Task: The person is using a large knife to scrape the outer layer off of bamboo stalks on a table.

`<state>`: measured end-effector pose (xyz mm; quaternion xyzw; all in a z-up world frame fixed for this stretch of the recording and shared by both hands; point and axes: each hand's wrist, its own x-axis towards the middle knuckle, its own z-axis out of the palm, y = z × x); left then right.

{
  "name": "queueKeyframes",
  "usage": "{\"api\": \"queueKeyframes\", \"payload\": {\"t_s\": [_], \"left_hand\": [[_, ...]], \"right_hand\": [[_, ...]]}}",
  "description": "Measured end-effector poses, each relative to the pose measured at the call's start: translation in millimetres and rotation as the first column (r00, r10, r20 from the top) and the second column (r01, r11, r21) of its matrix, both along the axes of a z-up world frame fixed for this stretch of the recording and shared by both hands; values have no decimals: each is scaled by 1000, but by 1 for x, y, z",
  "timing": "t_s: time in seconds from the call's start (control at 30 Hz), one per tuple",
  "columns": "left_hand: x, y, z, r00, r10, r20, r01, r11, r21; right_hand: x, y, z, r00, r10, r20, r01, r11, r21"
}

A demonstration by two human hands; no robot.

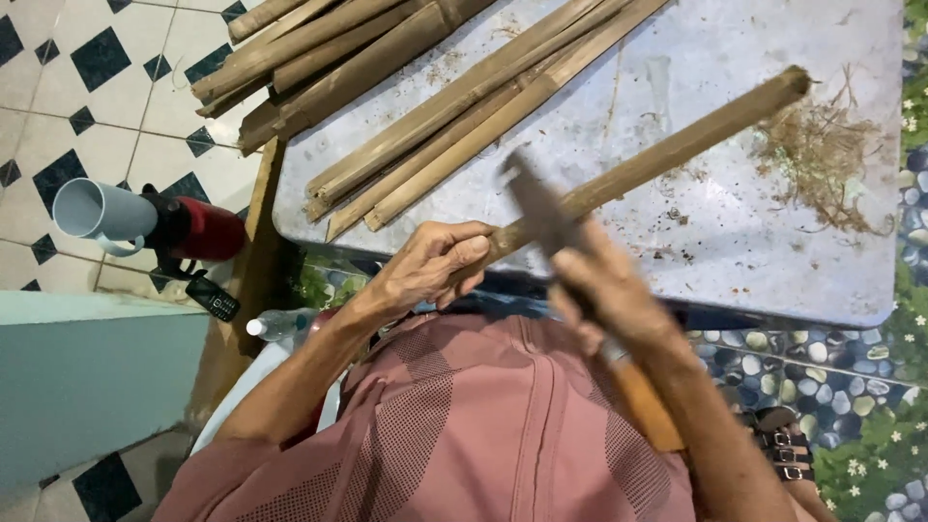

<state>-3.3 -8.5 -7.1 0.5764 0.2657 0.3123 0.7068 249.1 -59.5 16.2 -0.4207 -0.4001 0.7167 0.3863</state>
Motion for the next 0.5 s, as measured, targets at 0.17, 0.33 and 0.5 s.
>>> {"api": "queueKeyframes", "payload": {"t_s": [0.17, 0.33, 0.5], "left_hand": [[8, 2, 11, 1000, 31, 2, -30, 997, -75], [3, -2, 21, 999, 22, 41, -16, 990, -139], [7, 7, 10, 999, 9, 33, -1, 973, -232]], "right_hand": [[4, -1, -8, 993, -77, -85, 82, 995, 53], [7, 2, -1, 998, -68, 1, 68, 994, 85], [-25, -10, -3, 986, 25, -165, -20, 999, 31]]}}
